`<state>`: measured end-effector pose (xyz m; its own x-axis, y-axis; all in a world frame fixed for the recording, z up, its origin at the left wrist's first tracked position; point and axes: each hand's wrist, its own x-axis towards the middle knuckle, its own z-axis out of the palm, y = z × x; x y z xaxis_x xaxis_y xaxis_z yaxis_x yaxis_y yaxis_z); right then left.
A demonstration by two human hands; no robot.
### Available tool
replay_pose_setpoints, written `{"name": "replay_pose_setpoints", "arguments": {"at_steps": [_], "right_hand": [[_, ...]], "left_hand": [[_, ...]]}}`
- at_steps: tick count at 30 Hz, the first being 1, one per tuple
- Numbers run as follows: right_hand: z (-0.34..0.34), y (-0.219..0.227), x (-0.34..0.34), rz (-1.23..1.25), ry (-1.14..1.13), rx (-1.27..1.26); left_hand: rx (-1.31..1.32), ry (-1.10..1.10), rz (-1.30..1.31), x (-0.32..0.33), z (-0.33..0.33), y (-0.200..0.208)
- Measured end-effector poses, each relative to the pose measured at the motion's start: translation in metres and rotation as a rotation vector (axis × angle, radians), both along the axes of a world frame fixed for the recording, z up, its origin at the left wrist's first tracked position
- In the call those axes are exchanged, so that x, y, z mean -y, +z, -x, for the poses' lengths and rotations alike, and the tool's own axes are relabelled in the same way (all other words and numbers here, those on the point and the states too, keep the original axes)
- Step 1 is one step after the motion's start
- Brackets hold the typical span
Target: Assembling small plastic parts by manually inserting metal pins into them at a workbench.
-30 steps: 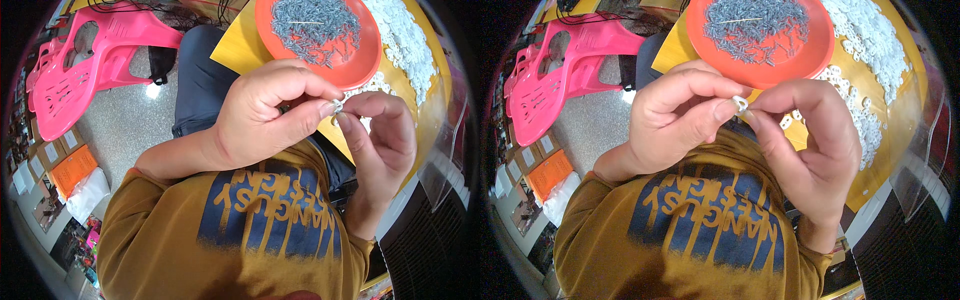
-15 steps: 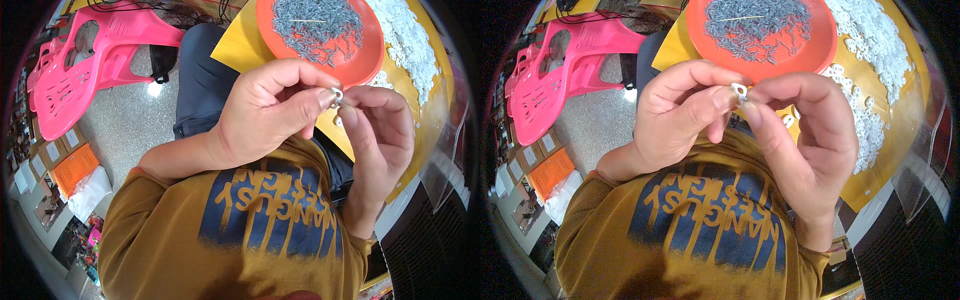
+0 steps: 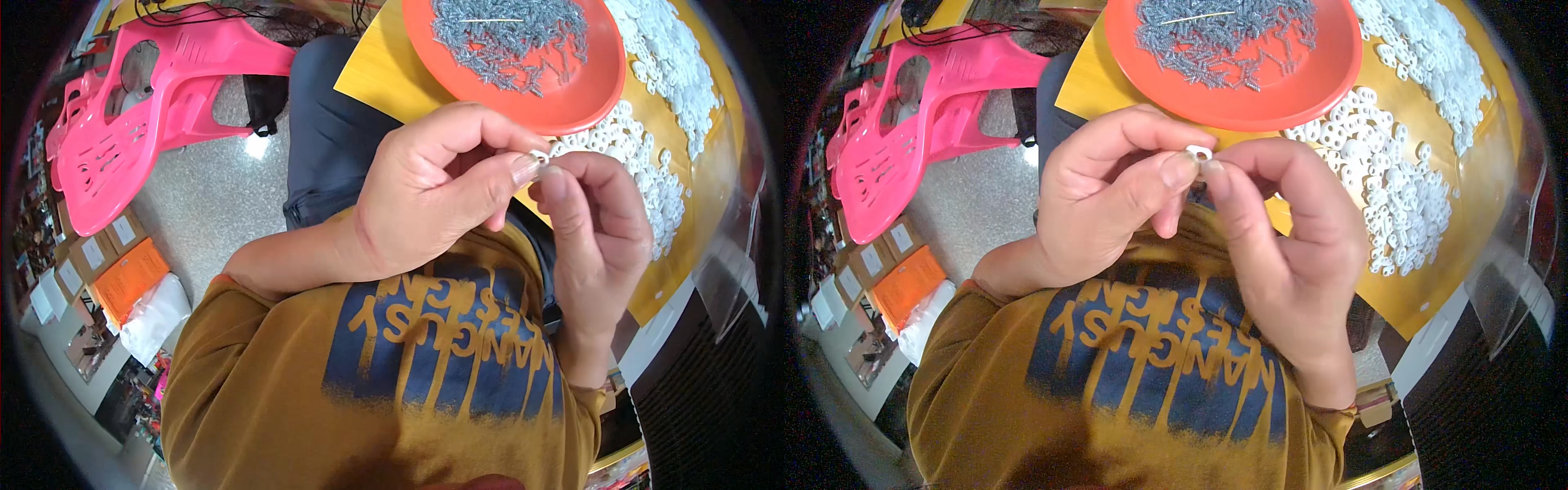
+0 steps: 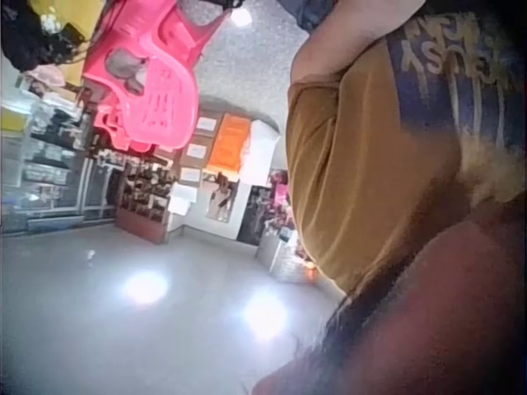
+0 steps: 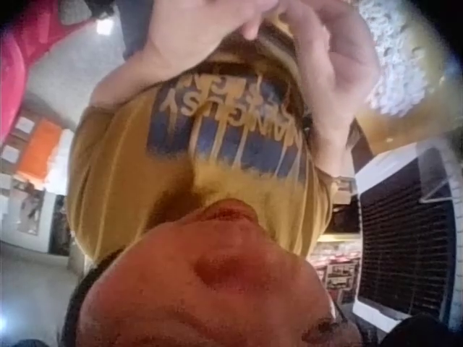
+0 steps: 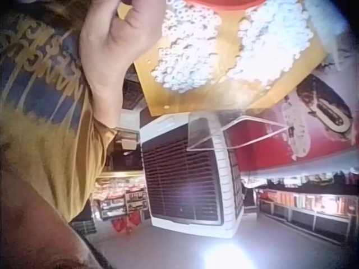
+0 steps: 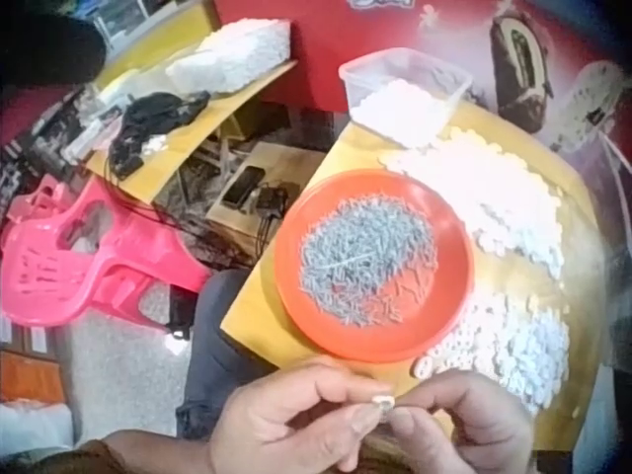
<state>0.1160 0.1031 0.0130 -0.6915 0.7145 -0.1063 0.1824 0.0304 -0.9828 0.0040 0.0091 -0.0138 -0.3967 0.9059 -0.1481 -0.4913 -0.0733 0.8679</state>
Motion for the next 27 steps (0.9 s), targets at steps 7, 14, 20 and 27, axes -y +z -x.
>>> {"name": "replay_pose_setpoints", "arguments": {"at_steps": [7, 14, 20, 27], "right_hand": [[-0.014, -0.017, 0.018, 0.14, 0.05, 0.027], [-0.04, -0.03, 0.003, -0.482, 0.117, 0.04], [-0.062, -0.035, -0.009, -0.619, -0.045, 0.297], [-0.048, -0.04, -0.017, -0.923, 0.057, 0.353]], "left_hand": [[0.044, -0.072, 0.148, 0.019, -0.005, -0.007], [0.11, -0.111, 0.227, 0.022, -0.005, -0.013], [0.103, -0.144, 0.247, 0.013, -0.011, -0.015], [0.14, -0.183, 0.198, 0.013, -0.01, -0.014]]}}
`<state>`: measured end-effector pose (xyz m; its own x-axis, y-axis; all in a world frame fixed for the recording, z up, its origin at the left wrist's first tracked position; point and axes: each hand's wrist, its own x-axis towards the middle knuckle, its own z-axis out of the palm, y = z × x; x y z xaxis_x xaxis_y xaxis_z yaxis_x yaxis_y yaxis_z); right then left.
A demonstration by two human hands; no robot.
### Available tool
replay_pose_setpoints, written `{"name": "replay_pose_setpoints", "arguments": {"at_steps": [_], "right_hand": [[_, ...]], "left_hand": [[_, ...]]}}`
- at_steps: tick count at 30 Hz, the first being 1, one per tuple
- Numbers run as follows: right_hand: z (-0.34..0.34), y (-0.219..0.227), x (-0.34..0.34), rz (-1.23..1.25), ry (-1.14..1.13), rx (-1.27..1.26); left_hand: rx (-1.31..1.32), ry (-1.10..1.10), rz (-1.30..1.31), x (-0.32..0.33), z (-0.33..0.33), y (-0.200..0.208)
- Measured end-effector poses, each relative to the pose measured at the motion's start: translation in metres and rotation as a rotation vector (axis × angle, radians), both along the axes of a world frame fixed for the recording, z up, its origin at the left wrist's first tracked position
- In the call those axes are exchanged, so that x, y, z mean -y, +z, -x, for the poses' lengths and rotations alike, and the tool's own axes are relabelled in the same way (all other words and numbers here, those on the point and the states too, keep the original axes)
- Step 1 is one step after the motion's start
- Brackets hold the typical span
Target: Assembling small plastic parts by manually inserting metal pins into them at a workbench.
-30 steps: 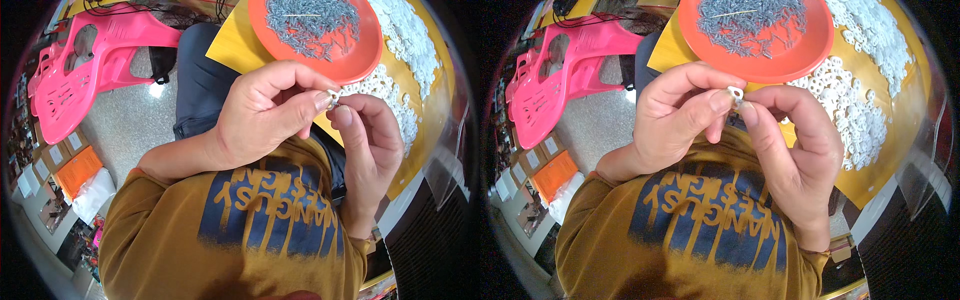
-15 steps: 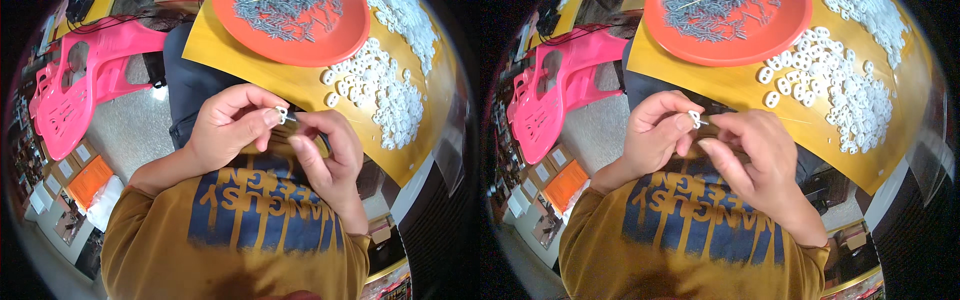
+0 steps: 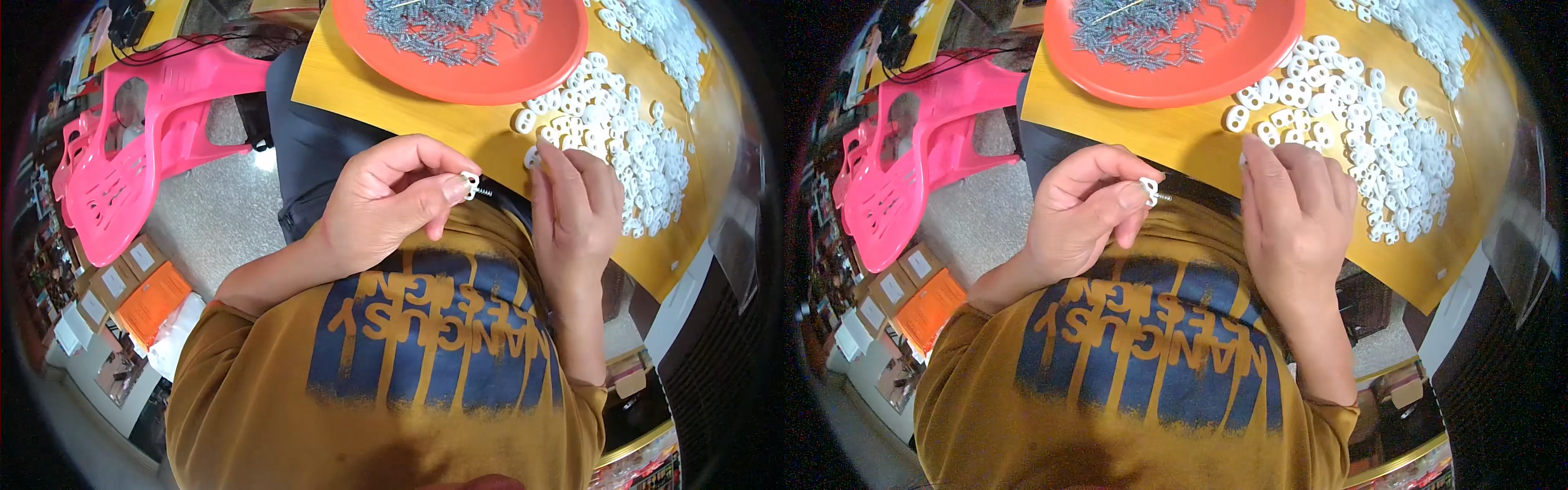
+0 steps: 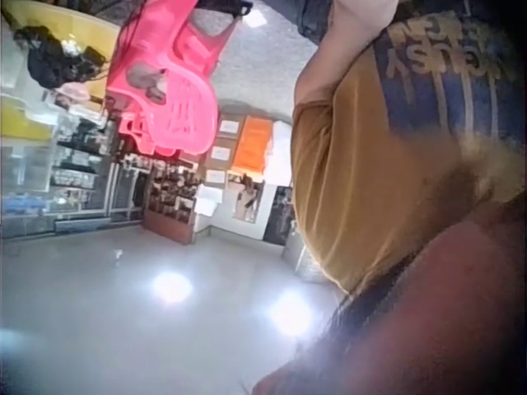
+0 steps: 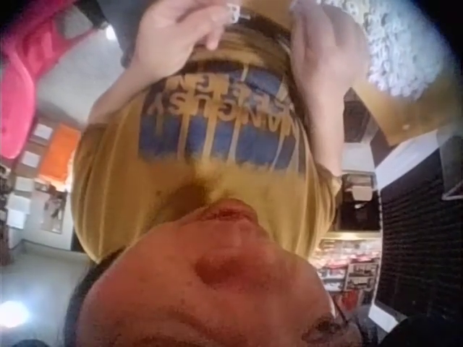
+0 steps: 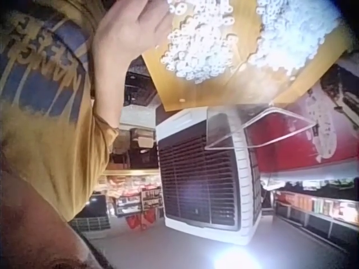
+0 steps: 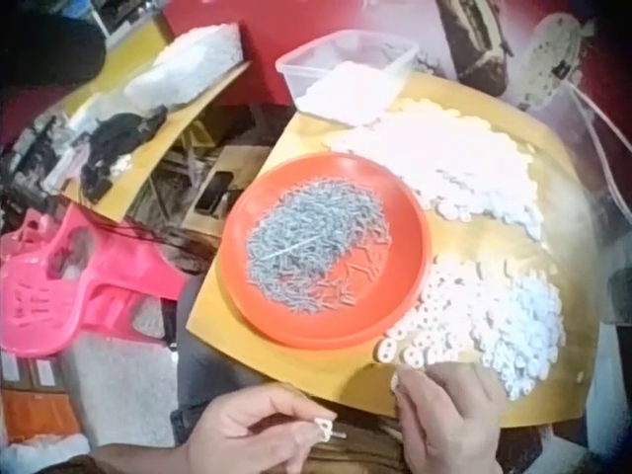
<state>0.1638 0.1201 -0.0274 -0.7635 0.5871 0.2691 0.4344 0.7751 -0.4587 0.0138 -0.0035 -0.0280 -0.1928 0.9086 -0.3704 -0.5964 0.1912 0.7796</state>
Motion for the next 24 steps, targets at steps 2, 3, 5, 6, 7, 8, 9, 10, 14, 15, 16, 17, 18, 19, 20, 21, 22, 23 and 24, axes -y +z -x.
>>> {"name": "replay_pose_setpoints", "arguments": {"at_steps": [2, 3, 5, 6, 7, 8, 9, 10, 14, 15, 16, 17, 18, 19, 20, 21, 22, 23, 24], "right_hand": [[0.0, 0.0, -0.002, -0.034, 0.017, 0.085], [0.0, -0.001, -0.003, -0.038, 0.021, 0.085], [0.0, -0.004, -0.005, -0.047, 0.058, 0.102], [0.0, -0.003, -0.006, -0.051, 0.062, 0.103], [0.001, -0.003, -0.007, -0.032, 0.07, 0.104], [0.001, -0.002, -0.007, -0.014, 0.077, 0.104], [0.002, -0.001, -0.008, -0.016, 0.081, 0.104], [0.004, 0.0, -0.009, -0.01, 0.094, 0.108], [0.007, 0.002, -0.009, 0.01, 0.132, 0.108], [0.008, 0.003, -0.01, 0.009, 0.132, 0.11], [0.008, 0.003, -0.011, 0.021, 0.148, 0.13], [0.009, 0.003, -0.013, 0.033, 0.164, 0.15], [0.01, 0.005, -0.013, 0.033, 0.167, 0.15], [0.011, 0.007, -0.014, 0.034, 0.178, 0.172], [0.012, 0.009, -0.015, 0.035, 0.19, 0.194], [0.013, 0.009, -0.016, 0.033, 0.193, 0.194], [0.013, 0.01, -0.017, 0.035, 0.206, 0.2], [0.014, 0.011, -0.019, 0.035, 0.22, 0.205], [0.014, 0.012, -0.019, 0.03, 0.223, 0.203]], "left_hand": [[-0.02, 0.001, -0.01, 0.002, 0.001, -0.002], [-0.038, -0.002, -0.018, 0.002, 0.001, -0.002], [-0.036, 0.006, -0.018, 0.004, 0.001, -0.002], [-0.033, 0.009, -0.016, 0.004, 0.001, -0.001], [-0.033, 0.014, -0.018, 0.004, 0.0, -0.001], [-0.053, 0.02, -0.003, 0.003, 0.0, 0.0], [-0.073, 0.027, 0.012, 0.003, -0.001, 0.0], [-0.072, 0.029, 0.01, 0.004, 0.0, 0.0], [-0.038, 0.013, 0.006, 0.005, 0.002, 0.002], [-0.013, -0.002, 0.016, 0.005, 0.003, 0.003], [-0.013, 0.001, 0.016, 0.005, 0.003, 0.002], [-0.02, 0.0, 0.015, 0.005, 0.004, 0.002], [-0.026, -0.001, 0.014, 0.005, 0.004, 0.001], [-0.026, 0.0, 0.013, 0.005, 0.004, 0.001], [-0.02, 0.002, 0.012, 0.005, 0.005, 0.001], [-0.014, 0.004, 0.01, 0.004, 0.005, 0.0], [-0.015, 0.006, 0.008, 0.004, 0.005, 0.0], [0.003, 0.017, 0.001, 0.005, 0.005, -0.001], [0.02, 0.028, -0.007, 0.005, 0.005, -0.001]]}}
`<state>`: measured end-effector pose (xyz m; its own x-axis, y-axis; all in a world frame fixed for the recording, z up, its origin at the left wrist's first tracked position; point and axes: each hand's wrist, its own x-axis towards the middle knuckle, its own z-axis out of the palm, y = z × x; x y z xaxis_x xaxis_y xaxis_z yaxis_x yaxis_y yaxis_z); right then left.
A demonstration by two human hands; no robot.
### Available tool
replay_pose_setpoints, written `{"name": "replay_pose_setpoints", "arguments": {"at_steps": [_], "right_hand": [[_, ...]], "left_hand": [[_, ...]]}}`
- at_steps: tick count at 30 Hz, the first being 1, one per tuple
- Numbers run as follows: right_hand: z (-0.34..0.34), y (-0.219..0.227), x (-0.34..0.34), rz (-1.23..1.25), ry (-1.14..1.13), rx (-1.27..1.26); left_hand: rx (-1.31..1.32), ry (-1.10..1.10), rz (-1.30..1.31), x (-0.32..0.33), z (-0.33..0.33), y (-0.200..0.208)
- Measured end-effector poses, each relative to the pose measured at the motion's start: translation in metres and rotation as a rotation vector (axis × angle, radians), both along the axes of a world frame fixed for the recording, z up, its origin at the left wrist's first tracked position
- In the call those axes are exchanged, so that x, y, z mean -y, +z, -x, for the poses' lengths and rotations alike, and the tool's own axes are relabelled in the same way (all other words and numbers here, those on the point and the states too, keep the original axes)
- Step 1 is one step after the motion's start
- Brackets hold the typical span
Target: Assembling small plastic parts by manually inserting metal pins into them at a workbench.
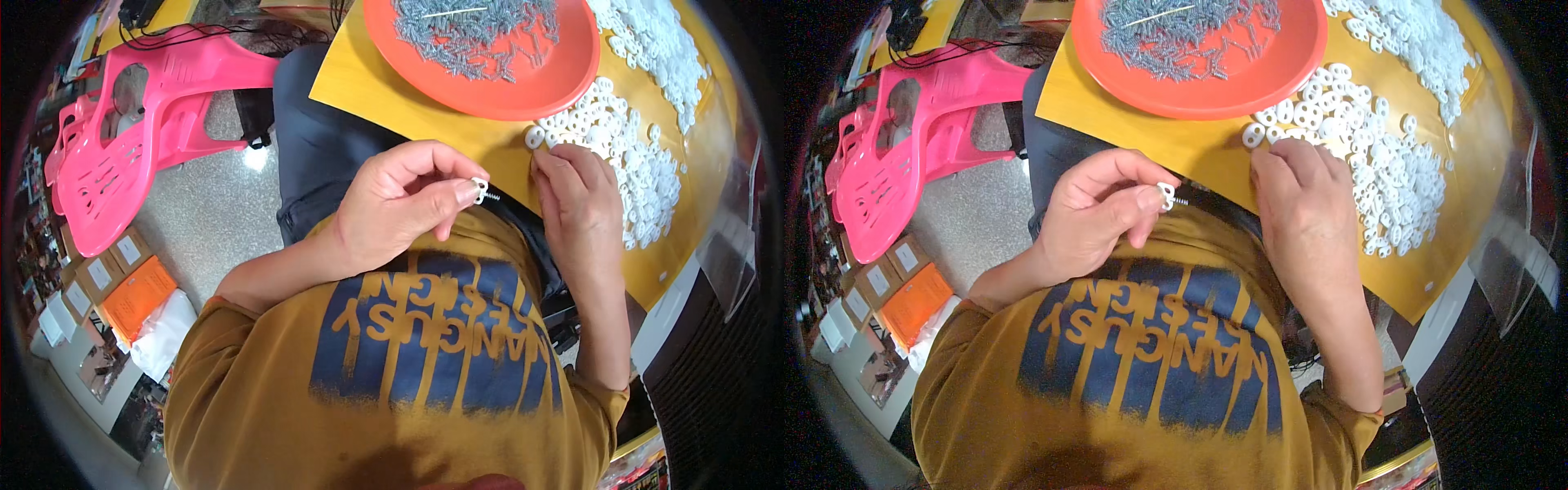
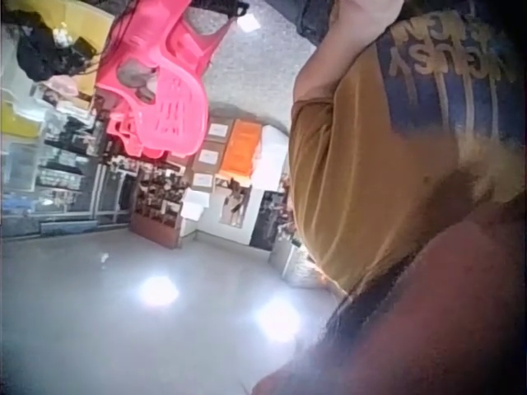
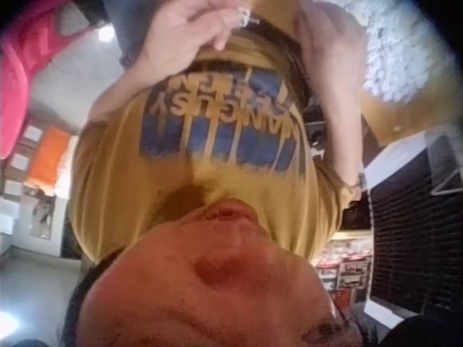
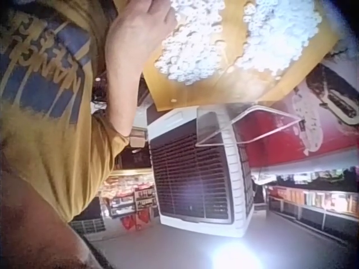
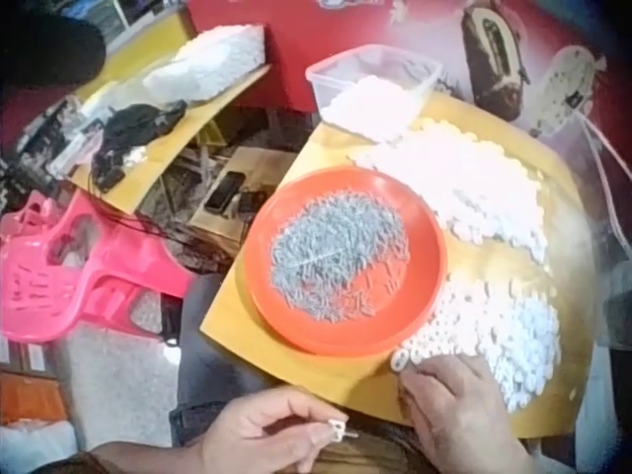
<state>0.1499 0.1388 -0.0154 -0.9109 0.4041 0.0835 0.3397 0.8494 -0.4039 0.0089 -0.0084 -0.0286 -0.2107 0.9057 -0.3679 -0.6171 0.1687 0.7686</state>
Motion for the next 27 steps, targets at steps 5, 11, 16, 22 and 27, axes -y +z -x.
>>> {"name": "replay_pose_setpoints", "arguments": {"at_steps": [5, 11, 16, 22, 27], "right_hand": [[0.003, 0.003, -0.006, 0.06, -0.003, 0.063], [0.005, 0.008, -0.006, 0.091, 0.019, 0.021], [-0.002, 0.006, -0.005, 0.079, -0.003, 0.075], [-0.005, 0.01, -0.003, 0.244, -0.074, -0.021], [-0.003, 0.022, 0.007, 0.896, -0.419, -0.362]], "left_hand": [[-0.037, -0.017, 0.067, -0.005, 0.001, 0.002], [-0.108, -0.02, 0.106, -0.006, 0.001, 0.007], [-0.052, -0.024, 0.104, -0.004, -0.001, 0.006], [-0.071, -0.01, 0.14, -0.004, 0.0, 0.012], [-0.13, 0.012, 0.041, -0.023, -0.001, 0.028]]}}
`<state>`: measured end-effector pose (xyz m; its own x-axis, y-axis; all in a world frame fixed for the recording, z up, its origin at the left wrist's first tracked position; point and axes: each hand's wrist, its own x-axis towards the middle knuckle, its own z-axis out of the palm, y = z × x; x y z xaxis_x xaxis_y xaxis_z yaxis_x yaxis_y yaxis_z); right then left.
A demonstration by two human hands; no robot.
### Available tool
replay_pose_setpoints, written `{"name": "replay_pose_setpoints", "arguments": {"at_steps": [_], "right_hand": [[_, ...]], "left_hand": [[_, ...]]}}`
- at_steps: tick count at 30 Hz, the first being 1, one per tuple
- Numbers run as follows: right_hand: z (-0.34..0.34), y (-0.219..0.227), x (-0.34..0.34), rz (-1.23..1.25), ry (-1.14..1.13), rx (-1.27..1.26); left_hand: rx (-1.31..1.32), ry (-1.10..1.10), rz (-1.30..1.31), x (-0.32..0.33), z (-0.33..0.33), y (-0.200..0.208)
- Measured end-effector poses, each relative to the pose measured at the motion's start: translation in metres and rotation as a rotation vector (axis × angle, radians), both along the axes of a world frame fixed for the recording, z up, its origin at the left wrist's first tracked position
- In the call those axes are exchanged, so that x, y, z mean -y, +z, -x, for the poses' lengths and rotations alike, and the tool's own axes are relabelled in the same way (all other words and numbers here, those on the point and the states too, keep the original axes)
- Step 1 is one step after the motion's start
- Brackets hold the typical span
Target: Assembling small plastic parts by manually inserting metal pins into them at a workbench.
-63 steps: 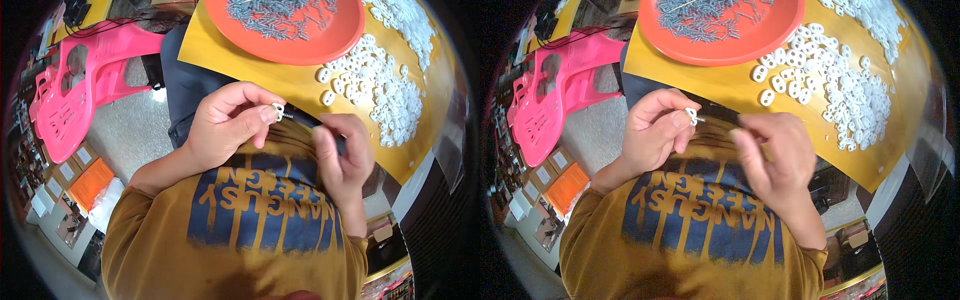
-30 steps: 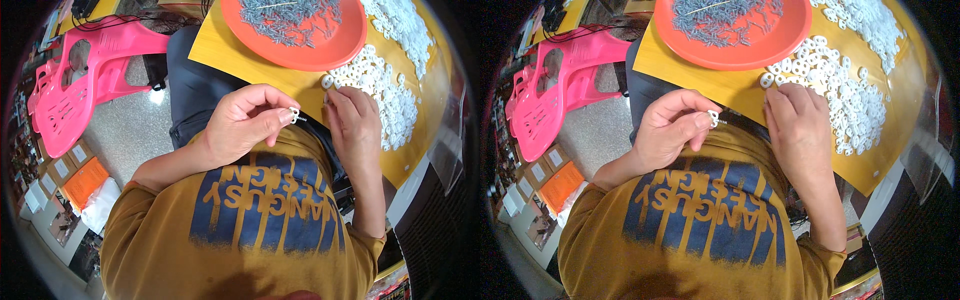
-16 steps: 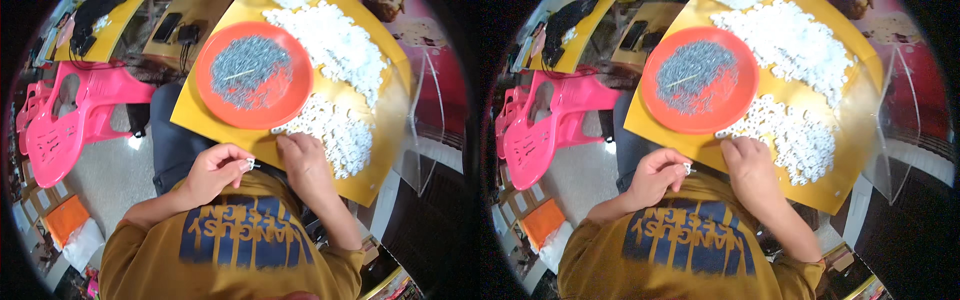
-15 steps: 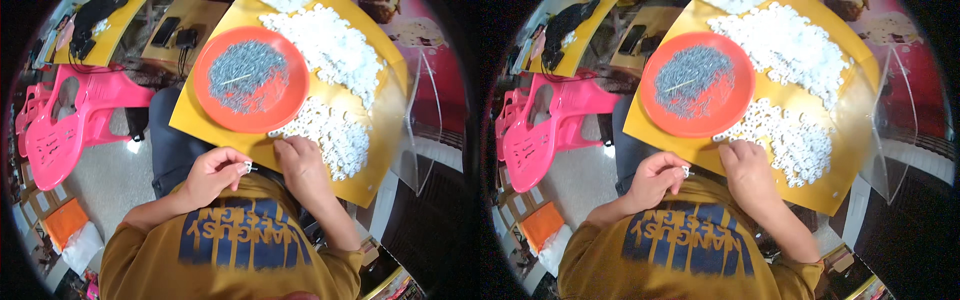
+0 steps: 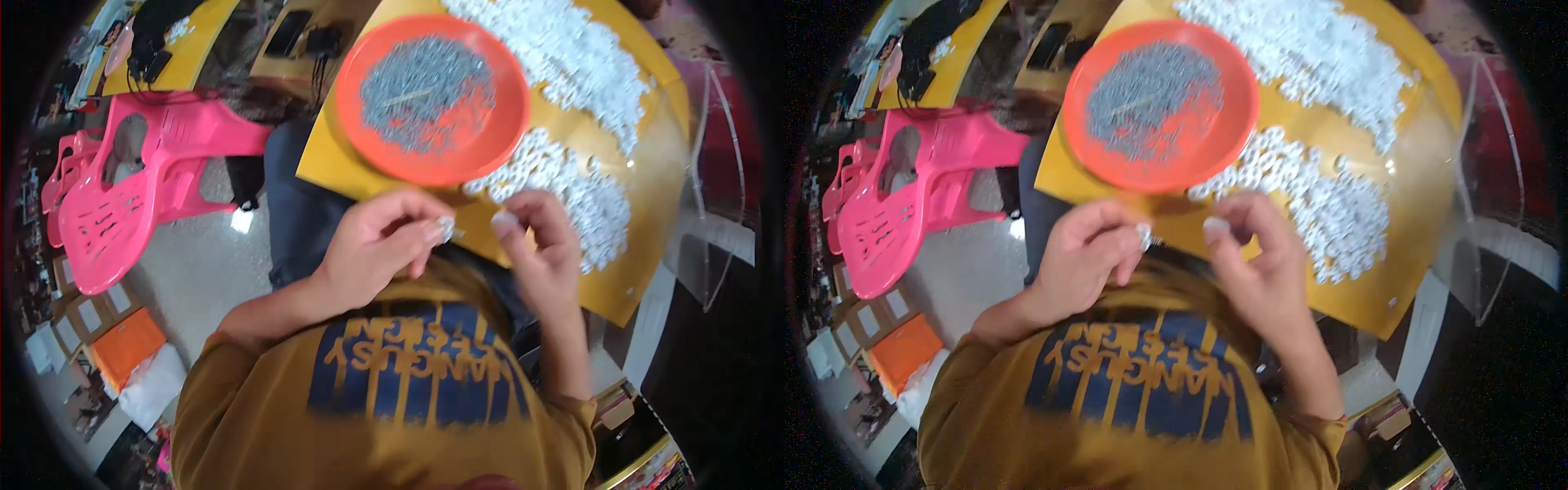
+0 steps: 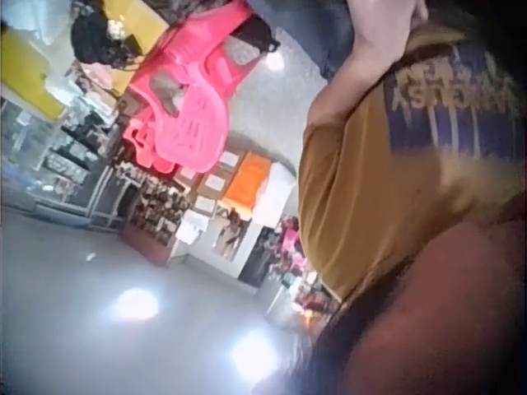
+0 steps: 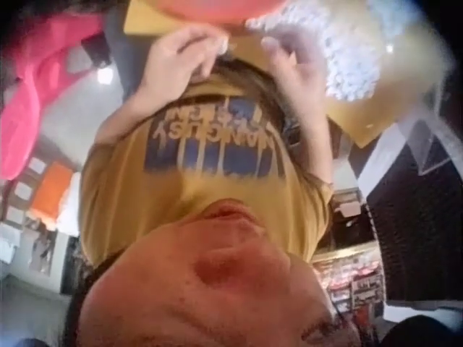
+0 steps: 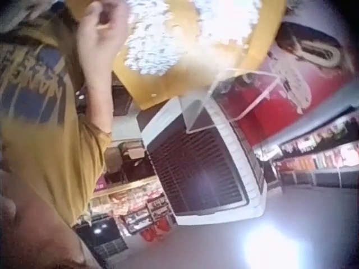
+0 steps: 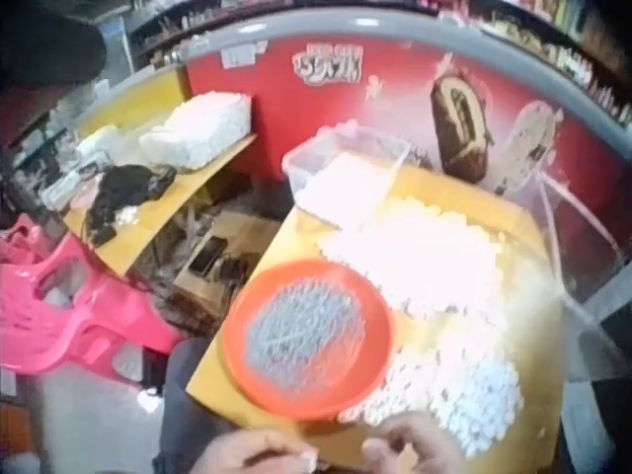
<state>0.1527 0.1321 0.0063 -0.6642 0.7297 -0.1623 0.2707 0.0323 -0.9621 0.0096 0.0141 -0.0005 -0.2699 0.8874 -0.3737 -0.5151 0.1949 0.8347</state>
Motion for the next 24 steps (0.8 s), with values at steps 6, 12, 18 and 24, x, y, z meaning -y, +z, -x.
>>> {"name": "replay_pose_setpoints", "arguments": {"at_steps": [6, 12, 18, 24], "right_hand": [[0.006, 0.0, 0.006, 0.498, -0.157, -0.42], [0.003, -0.001, 0.016, 0.665, -0.187, -0.579], [0.002, 0.0, 0.021, 0.684, -0.243, -0.586], [0.002, -0.002, 0.021, 0.652, -0.218, -0.624]], "left_hand": [[0.021, 0.04, -0.218, -0.021, -0.003, 0.008], [0.034, 0.032, -0.271, -0.023, -0.01, 0.01], [0.049, 0.071, -0.29, -0.024, -0.017, 0.009], [-0.016, 0.045, -0.309, -0.023, -0.015, 0.004]]}}
